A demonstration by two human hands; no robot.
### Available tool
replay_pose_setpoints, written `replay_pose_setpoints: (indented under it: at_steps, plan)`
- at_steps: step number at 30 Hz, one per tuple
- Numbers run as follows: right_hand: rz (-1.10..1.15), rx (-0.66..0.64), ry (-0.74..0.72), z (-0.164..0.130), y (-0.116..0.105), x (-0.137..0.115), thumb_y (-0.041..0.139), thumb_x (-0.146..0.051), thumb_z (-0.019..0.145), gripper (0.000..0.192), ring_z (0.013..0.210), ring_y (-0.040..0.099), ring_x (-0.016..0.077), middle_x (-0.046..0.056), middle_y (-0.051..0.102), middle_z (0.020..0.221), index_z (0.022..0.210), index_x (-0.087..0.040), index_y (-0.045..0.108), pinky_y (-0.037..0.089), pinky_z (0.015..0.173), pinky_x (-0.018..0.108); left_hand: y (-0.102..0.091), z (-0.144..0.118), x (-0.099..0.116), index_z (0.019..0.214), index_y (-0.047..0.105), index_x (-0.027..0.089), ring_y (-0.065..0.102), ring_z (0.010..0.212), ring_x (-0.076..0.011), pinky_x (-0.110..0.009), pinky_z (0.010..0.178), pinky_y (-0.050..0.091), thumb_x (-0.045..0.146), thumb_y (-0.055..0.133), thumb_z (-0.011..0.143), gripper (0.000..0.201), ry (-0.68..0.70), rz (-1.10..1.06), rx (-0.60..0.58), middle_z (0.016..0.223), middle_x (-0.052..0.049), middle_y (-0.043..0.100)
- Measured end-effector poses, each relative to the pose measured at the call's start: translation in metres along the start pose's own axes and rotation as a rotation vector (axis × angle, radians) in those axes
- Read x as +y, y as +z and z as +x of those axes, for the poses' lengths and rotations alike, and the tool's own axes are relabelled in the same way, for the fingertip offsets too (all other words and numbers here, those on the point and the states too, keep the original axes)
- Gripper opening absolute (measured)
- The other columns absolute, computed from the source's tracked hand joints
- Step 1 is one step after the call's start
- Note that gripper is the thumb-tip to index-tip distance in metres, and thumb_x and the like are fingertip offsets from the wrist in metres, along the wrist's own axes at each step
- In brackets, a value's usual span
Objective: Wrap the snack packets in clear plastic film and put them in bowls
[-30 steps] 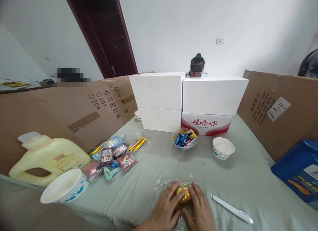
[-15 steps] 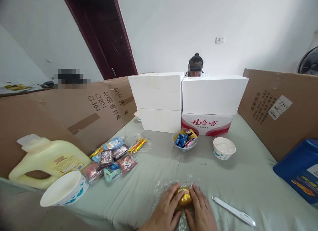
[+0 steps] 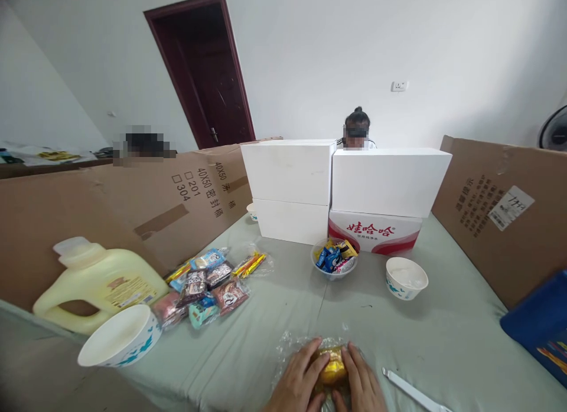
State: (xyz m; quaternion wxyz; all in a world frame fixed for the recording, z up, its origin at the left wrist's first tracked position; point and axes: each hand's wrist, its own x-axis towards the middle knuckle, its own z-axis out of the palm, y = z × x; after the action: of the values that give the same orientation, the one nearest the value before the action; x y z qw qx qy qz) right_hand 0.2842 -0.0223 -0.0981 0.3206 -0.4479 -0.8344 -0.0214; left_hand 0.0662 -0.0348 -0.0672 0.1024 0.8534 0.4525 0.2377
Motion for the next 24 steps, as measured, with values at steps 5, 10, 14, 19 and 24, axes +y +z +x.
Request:
replay_pose_setpoints:
  at_steps: [5, 10, 14, 19, 24]
  plan:
    - [0.027, 0.007, 0.037, 0.003, -0.005, -0.007, 0.055, -0.034, 0.088, 0.062, 0.121, 0.055, 0.0263, 0.011, 0.051, 0.139, 0.145, -0.023, 0.032, 0.052, 0.093, 0.038, -0.005, 0.000, 0.004, 0.142, 0.031, 0.024, 0.038, 0.134, -0.0330, -0.050, 0.106, 0.040, 0.014, 0.059, 0.072, 0.076, -0.013, -0.021, 0.011, 0.152, -0.013, 0.031]
    - [0.012, -0.027, 0.044, 0.005, -0.011, -0.011, 0.055, -0.033, 0.089, 0.062, 0.125, 0.051, 0.0250, 0.011, 0.048, 0.142, 0.144, -0.022, 0.032, 0.050, 0.097, 0.036, -0.009, 0.000, 0.006, 0.143, 0.030, 0.024, 0.036, 0.135, -0.0329, -0.050, 0.106, 0.039, 0.012, 0.058, 0.072, 0.078, -0.014, -0.021, -0.008, 0.152, -0.013, 0.029]
    - [-0.021, -0.027, 0.030, 0.004, -0.010, -0.010, 0.055, -0.033, 0.089, 0.061, 0.126, 0.051, 0.0249, 0.013, 0.049, 0.141, 0.144, -0.020, 0.031, 0.049, 0.097, 0.036, -0.010, 0.001, 0.007, 0.144, 0.029, 0.024, 0.037, 0.135, -0.0328, -0.050, 0.106, 0.040, 0.011, 0.057, 0.072, 0.079, -0.014, -0.012, -0.010, 0.152, -0.014, 0.029]
    - [0.007, -0.027, 0.041, 0.005, -0.010, -0.011, 0.055, -0.034, 0.089, 0.062, 0.125, 0.052, 0.0267, 0.012, 0.049, 0.141, 0.145, -0.022, 0.030, 0.050, 0.096, 0.039, -0.009, 0.000, 0.007, 0.143, 0.029, 0.024, 0.037, 0.135, -0.0336, -0.051, 0.106, 0.040, 0.014, 0.058, 0.073, 0.076, -0.003, -0.023, 0.012, 0.152, -0.014, 0.030]
    - [0.022, 0.000, 0.044, 0.008, -0.015, -0.015, 0.054, -0.032, 0.089, 0.063, 0.124, 0.053, 0.0256, 0.011, 0.049, 0.141, 0.145, -0.022, 0.029, 0.051, 0.094, 0.037, -0.011, 0.000, 0.007, 0.143, 0.028, 0.025, 0.037, 0.135, -0.0329, -0.050, 0.107, 0.038, 0.013, 0.057, 0.073, 0.078, -0.013, -0.026, -0.004, 0.152, -0.013, 0.030]
